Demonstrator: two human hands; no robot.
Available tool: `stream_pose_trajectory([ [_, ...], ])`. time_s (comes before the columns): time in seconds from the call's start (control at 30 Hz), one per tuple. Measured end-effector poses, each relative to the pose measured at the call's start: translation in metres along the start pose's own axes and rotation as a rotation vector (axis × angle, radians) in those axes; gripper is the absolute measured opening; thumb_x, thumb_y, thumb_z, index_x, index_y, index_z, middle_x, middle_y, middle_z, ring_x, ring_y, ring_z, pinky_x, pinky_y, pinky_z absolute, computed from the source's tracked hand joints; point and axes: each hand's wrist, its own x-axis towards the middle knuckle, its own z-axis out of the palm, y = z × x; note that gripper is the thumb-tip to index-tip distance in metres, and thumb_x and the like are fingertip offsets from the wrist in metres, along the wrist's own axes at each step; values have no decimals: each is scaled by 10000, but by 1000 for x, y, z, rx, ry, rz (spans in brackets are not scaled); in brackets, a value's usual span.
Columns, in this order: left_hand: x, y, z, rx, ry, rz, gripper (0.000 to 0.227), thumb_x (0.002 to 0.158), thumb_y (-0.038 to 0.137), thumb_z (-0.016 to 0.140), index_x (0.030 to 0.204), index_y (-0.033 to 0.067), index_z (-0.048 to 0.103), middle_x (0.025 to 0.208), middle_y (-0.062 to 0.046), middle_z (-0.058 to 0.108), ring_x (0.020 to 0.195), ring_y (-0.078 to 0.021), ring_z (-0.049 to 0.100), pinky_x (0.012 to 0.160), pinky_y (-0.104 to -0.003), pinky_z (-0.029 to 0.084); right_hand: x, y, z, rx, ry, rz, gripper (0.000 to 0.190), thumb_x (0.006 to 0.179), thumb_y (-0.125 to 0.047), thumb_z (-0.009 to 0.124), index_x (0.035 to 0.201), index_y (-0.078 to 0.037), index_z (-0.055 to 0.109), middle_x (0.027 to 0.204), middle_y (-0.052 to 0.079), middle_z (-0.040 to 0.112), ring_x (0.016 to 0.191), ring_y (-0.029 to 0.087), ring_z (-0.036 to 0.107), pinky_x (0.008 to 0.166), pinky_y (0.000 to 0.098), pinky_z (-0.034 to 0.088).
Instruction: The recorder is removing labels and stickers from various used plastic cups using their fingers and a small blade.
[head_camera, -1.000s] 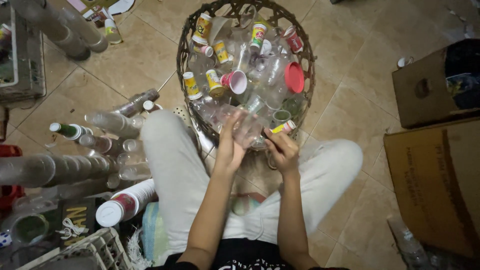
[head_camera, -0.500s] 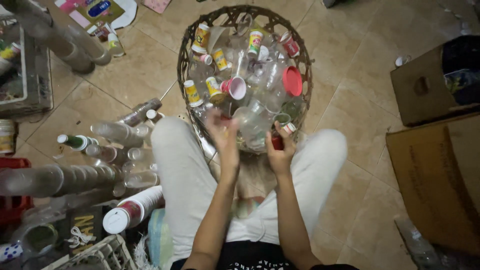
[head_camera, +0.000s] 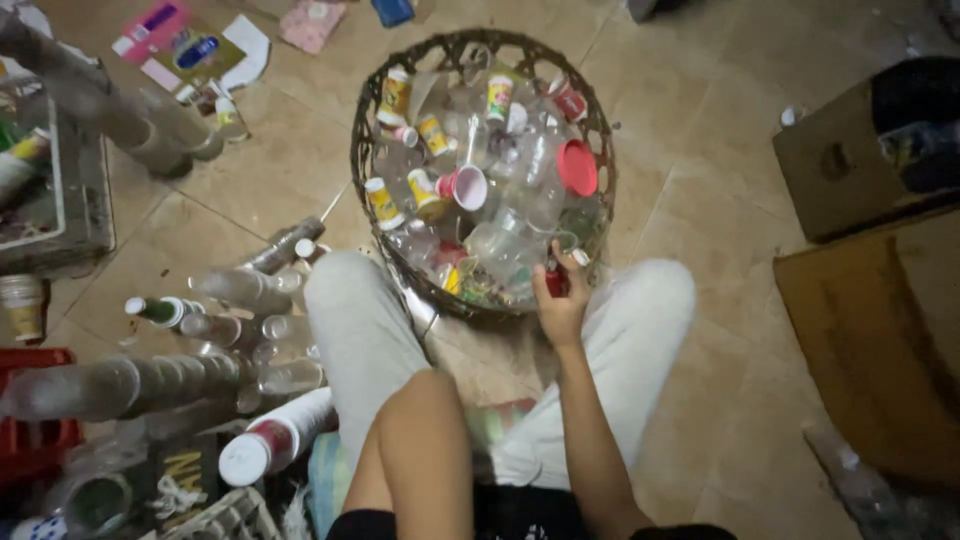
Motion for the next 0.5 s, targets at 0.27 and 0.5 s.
stream_pose_trajectory([
  [0.27,7,8,16,-275,-572,-44,236,1027,209,380,846,108,493,836,-84,524,890,-335,607,972,-661,503,5,3,0,29,-39,94,476,888,-19,798,1341,-137,712,1213,135,729,1160,245,669,1054,397,474],
  [0.5,152,-31,70,-579,-1149,-40,416,1051,295,366,680,150,486,672,-41,505,730,-346,638,883,-746,556,12,43,4,75,-16,142,466,887,-19,786,1330,-147,722,1259,101,721,1185,200,646,1084,386,461],
])
